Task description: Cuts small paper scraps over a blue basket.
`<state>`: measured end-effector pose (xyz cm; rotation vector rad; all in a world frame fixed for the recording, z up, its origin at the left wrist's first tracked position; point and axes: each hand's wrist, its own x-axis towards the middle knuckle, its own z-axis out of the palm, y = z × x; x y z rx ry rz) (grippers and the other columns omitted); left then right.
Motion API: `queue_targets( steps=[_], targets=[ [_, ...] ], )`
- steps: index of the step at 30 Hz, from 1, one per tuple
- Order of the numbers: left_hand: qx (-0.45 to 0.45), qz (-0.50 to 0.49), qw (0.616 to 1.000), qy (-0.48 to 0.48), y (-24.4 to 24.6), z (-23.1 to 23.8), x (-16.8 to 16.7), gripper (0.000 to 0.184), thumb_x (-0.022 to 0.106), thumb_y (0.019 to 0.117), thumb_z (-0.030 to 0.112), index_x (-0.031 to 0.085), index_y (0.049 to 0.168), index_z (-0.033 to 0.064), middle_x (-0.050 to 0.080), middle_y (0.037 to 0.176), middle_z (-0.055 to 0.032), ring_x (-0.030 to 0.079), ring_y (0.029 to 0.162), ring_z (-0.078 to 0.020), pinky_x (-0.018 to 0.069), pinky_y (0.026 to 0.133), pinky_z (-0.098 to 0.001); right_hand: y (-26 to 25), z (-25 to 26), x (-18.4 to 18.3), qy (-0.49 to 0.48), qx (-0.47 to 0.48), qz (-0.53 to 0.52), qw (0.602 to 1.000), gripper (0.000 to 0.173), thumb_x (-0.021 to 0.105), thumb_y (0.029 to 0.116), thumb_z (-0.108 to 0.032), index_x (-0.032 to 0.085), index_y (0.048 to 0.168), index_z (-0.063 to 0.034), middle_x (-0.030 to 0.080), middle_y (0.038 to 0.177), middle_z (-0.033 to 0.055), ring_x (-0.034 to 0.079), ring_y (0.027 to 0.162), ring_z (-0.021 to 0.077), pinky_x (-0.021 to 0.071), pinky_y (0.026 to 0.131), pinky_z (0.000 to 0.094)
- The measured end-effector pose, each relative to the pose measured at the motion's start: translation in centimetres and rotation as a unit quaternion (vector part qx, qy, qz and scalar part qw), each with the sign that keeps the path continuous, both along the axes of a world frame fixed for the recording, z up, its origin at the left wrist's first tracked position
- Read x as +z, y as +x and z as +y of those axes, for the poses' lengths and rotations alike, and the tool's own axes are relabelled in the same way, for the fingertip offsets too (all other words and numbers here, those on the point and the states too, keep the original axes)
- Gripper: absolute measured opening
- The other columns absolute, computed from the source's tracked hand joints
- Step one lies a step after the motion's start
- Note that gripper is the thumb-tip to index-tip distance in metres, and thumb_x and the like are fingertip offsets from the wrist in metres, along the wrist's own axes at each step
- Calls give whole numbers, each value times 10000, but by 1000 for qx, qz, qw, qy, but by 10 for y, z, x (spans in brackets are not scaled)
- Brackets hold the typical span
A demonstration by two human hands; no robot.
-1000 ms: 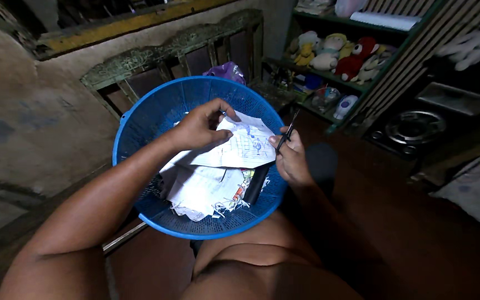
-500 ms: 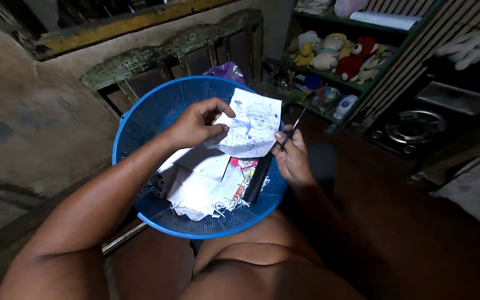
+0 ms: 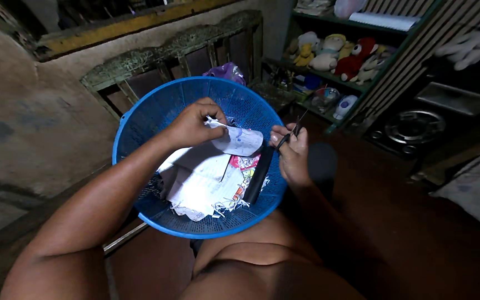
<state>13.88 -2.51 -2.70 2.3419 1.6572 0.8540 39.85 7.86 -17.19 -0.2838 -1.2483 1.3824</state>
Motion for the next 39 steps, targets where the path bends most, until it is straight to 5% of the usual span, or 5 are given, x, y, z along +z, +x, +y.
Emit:
queue_targets(
  steps=[5,11,24,29,39],
  targets=[
    [-69,-76,993,-65,13,0,1,71,744,896,126,694,942,104,708,857,6,676,772,-97,592,702,-305,-2,-7,4,109,29,-90,989,567,763,857,-40,408,1297,-85,594,1418,130,598,1281,315,551,1012,474],
    [-124,-135,978,-96,18,0,3,111,757,918,96,715,1011,53,734,887,-40,703,791,-123,613,722,-297,-1,-7,-1,55,64,-85,993,525,733,885,-4,420,1299,-86,691,1006,109,695,917,230,603,798,401],
    [-93,-133,976,-143,21,0,0,126,784,921,163,753,980,57,747,820,-36,706,698,-110,617,650,-294,-1,-10,2,77,142,-111,981,512,736,861,-9,438,1267,-101,704,1093,107,701,932,217,598,761,371],
    [18,-25,1000,5,7,6,1,462,751,936,357,621,1291,93,672,1162,-53,659,1046,-144,574,915,-358,1,-7,-3,38,108,-81,990,504,730,884,-15,442,1290,-97,668,1072,107,686,951,217,608,796,401],
    [33,172,965,195,23,-2,3,242,623,997,357,761,1071,173,680,1148,-55,595,1129,-258,471,969,-485,-1,-5,-4,8,55,-60,997,555,755,876,-42,434,1322,-115,651,1085,89,672,954,212,602,799,415]
  ],
)
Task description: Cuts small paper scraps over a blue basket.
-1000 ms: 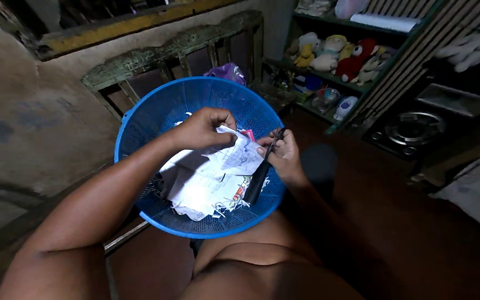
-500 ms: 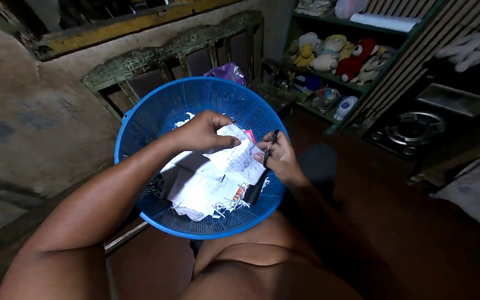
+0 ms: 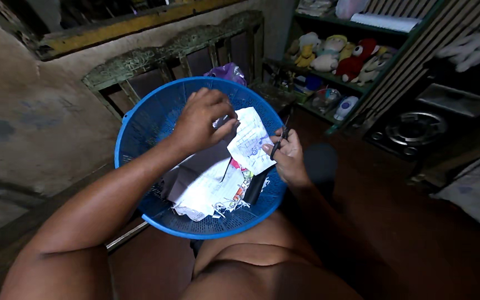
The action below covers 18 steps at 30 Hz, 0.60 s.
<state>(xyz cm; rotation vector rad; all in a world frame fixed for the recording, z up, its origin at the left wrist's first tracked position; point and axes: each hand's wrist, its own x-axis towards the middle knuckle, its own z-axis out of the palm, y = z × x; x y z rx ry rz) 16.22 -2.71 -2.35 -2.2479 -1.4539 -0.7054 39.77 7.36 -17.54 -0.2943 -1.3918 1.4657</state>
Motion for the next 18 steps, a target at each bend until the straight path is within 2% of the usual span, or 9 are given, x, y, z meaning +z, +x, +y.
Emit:
queue_targets(
  steps=[2,4,7,9,13,15,18],
  targets=[
    [-13,-17,999,-27,0,2,-4,279,621,1006,373,765,1110,158,692,1158,-49,613,1124,-221,500,984,-430,0,0,1,-5,-1,2,1000,565,752,873,-34,432,1333,-110,648,1088,91,671,957,214,604,799,416],
    [-14,-45,996,-79,2,2,-8,403,621,1004,458,734,1206,128,702,1198,-59,646,1155,-196,533,1019,-418,1,-1,2,-7,8,7,1000,559,752,870,-24,428,1316,-113,644,1093,85,669,970,209,602,810,411],
    [1,-86,984,-159,8,3,-15,618,651,958,562,628,1380,111,682,1251,-88,668,1113,-198,565,970,-435,0,-2,3,1,26,5,1000,539,745,866,-25,429,1292,-117,648,1064,79,670,952,194,597,781,385],
    [1,-105,978,-181,11,4,-18,649,674,945,556,584,1428,132,661,1293,-77,659,1124,-184,567,958,-417,0,-3,3,10,38,-1,999,533,740,866,-27,429,1290,-115,652,1053,82,671,936,192,595,767,375],
    [-42,-168,961,-217,10,5,-18,450,720,961,419,661,1302,132,720,1136,3,707,976,-84,625,861,-324,1,-2,1,19,52,-4,998,516,739,877,-36,434,1286,-112,659,1069,100,679,959,212,599,795,394],
    [-71,-208,943,-249,11,5,-15,376,737,960,359,679,1243,118,732,1050,13,712,913,-83,629,824,-316,1,-1,0,21,55,-1,998,507,742,881,-42,437,1279,-110,659,1059,100,677,956,211,599,804,401],
    [-101,-254,922,-275,8,5,-12,188,706,991,243,714,1095,86,731,903,-4,698,798,-93,610,757,-299,0,-2,1,23,55,-1,998,501,733,878,-30,432,1273,-105,664,1041,101,678,926,202,595,768,377]
  ],
)
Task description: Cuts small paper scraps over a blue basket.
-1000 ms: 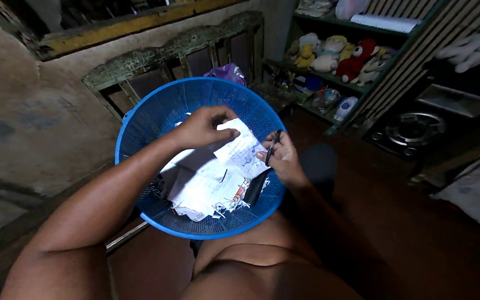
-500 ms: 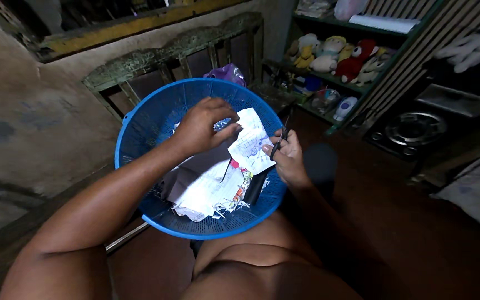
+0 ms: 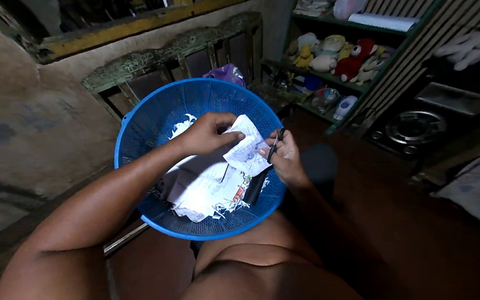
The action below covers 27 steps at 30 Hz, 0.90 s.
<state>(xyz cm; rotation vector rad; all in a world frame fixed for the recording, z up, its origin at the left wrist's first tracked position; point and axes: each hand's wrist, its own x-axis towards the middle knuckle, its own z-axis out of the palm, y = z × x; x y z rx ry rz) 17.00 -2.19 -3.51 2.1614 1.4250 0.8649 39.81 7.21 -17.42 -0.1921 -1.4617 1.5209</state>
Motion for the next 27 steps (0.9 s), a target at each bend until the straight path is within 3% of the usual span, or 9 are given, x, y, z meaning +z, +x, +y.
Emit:
queue_targets(
  steps=[4,6,9,15,19,22,27],
  targets=[
    [4,-78,996,-51,-3,-2,6,150,679,1008,184,712,1002,37,711,818,-54,676,713,-122,588,669,-278,0,1,-1,2,4,7,1000,488,728,883,-26,435,1265,-105,668,1047,103,682,930,208,594,782,383],
    [15,-118,990,-77,-4,-4,9,157,693,994,148,689,1089,23,718,847,-79,684,727,-139,589,673,-281,0,2,-1,0,4,9,1000,488,724,890,-28,433,1273,-107,668,1049,100,681,939,208,596,800,396],
    [29,-157,980,-117,-7,-5,13,366,705,967,67,593,1316,57,712,890,-114,694,740,-174,608,698,-302,0,3,-1,-13,-3,13,1000,502,731,891,-38,442,1294,-114,653,1050,84,671,947,200,596,821,410],
    [40,-156,982,-98,-11,-4,12,316,683,977,43,623,1287,39,731,906,-113,714,772,-177,620,741,-315,0,2,0,-33,-6,21,999,513,727,892,-31,440,1308,-116,651,1061,88,674,935,205,600,813,422],
    [30,-145,983,-113,-6,-6,11,434,726,954,72,570,1359,56,743,978,-120,735,829,-208,637,767,-346,0,2,2,-33,-8,19,999,522,732,890,-36,435,1312,-116,651,1066,84,674,941,202,601,819,420],
    [21,-140,981,-130,-3,-7,10,405,738,941,50,587,1316,41,754,1036,-126,751,886,-223,646,812,-361,-1,3,0,-35,-12,22,999,508,734,893,-38,440,1301,-112,646,1059,86,669,942,199,598,815,415],
    [40,-86,991,-90,-6,-5,11,144,687,972,58,697,1115,39,739,879,-87,714,750,-156,619,704,-316,-1,3,-1,-38,-2,16,999,513,744,887,-57,451,1303,-117,652,1051,81,665,922,189,592,807,397]
  ],
)
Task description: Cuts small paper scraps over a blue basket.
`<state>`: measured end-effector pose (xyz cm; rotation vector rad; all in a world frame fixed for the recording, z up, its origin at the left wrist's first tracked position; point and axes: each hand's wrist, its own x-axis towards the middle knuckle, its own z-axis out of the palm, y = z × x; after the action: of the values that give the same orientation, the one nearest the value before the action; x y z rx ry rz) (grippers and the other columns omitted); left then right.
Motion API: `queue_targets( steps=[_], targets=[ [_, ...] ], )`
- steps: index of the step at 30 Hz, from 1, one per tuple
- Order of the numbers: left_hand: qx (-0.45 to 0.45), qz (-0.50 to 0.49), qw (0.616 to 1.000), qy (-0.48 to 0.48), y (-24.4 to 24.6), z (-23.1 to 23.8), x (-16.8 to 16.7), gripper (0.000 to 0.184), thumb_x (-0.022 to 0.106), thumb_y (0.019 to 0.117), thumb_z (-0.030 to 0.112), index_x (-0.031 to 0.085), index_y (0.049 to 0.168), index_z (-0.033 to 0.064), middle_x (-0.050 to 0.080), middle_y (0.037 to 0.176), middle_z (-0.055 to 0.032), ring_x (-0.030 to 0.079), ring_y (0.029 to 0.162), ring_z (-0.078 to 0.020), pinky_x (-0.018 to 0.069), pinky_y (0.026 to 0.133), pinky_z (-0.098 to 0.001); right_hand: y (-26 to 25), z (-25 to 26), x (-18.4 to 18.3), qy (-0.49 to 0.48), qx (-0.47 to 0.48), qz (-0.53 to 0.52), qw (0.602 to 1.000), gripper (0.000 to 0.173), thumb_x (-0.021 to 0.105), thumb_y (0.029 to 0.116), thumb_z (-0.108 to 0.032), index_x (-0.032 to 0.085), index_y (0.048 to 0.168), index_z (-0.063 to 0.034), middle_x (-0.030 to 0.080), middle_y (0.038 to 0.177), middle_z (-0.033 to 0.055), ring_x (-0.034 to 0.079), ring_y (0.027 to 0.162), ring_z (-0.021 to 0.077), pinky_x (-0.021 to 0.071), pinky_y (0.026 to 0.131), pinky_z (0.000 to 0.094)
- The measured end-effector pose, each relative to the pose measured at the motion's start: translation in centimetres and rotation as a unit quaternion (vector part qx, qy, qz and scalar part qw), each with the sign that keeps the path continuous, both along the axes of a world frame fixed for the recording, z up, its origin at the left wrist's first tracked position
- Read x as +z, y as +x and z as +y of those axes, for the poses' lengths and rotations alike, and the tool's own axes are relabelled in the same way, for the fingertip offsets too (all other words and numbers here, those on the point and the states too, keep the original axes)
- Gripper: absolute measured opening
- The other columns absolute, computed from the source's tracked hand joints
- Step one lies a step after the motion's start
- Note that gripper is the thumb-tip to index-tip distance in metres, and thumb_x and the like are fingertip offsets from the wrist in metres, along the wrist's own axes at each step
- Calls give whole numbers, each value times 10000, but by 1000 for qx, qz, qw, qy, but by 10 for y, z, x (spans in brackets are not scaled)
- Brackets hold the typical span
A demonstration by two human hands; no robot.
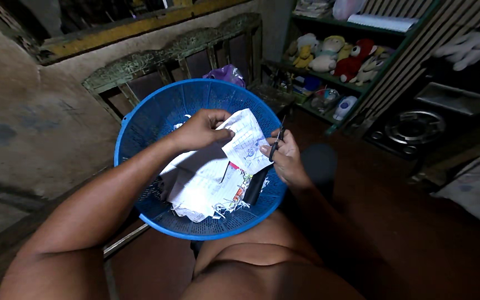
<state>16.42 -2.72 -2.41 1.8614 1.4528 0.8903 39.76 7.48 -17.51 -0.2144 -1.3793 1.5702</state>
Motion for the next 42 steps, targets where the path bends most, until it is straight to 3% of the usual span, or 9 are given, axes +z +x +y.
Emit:
queue_targets(
  steps=[4,10,12,15,18,25,31,39,42],
  targets=[
    [-16,23,999,18,1,-2,1,108,666,962,60,721,1052,39,734,855,-66,704,742,-135,613,692,-307,1,-1,2,15,25,9,1000,487,707,911,-55,433,1310,-106,676,1157,123,678,1043,236,582,879,427],
    [-33,127,987,93,7,0,-5,94,661,956,147,734,1002,108,712,851,20,665,741,-63,584,678,-298,-2,-6,8,36,22,-36,998,501,746,868,-24,466,1278,-91,665,1039,111,681,903,212,604,793,407],
    [-1,231,954,193,8,-2,3,165,608,963,183,736,1044,119,707,899,10,653,782,-76,570,706,-323,-3,-6,8,55,-9,-33,998,541,751,868,-25,442,1308,-76,651,1148,119,682,1013,237,601,870,416],
    [25,388,859,333,6,-6,21,262,574,979,177,725,1179,101,718,1053,-100,681,1003,-266,554,894,-475,-4,-4,5,62,-51,-17,997,542,738,880,-3,414,1310,-71,659,1264,148,680,1118,298,591,928,452],
    [27,467,800,377,7,-9,25,248,592,993,176,715,1189,89,710,1096,-143,662,1029,-350,516,906,-512,-4,-3,2,52,-78,-12,996,568,746,870,1,407,1318,-80,655,1270,144,680,1112,298,593,915,450],
    [-44,476,868,135,4,-4,-23,163,689,928,177,773,1063,145,731,1007,-78,708,965,-282,575,845,-533,-5,-8,8,85,-29,-65,994,555,716,843,78,429,1289,-86,669,1249,137,713,974,279,618,813,424],
    [-15,395,908,137,-1,-5,-24,207,618,959,201,778,1086,166,753,1016,-37,718,918,-213,584,821,-505,-5,-11,11,61,-29,-133,989,557,749,860,28,441,1303,-109,696,1206,95,710,973,267,619,785,418],
    [-37,269,948,168,10,-8,-26,202,607,957,183,783,1054,166,749,1012,32,695,940,-75,591,862,-357,-3,-11,15,2,28,-93,995,563,672,874,103,402,1328,-93,674,1199,172,730,895,334,642,732,457],
    [-19,254,952,171,13,-9,-24,269,650,944,192,746,1192,155,738,1087,9,693,963,-83,594,878,-348,-3,-10,12,-1,-11,-55,998,544,688,892,73,419,1342,-71,671,1145,175,732,932,331,646,794,497]
  ],
)
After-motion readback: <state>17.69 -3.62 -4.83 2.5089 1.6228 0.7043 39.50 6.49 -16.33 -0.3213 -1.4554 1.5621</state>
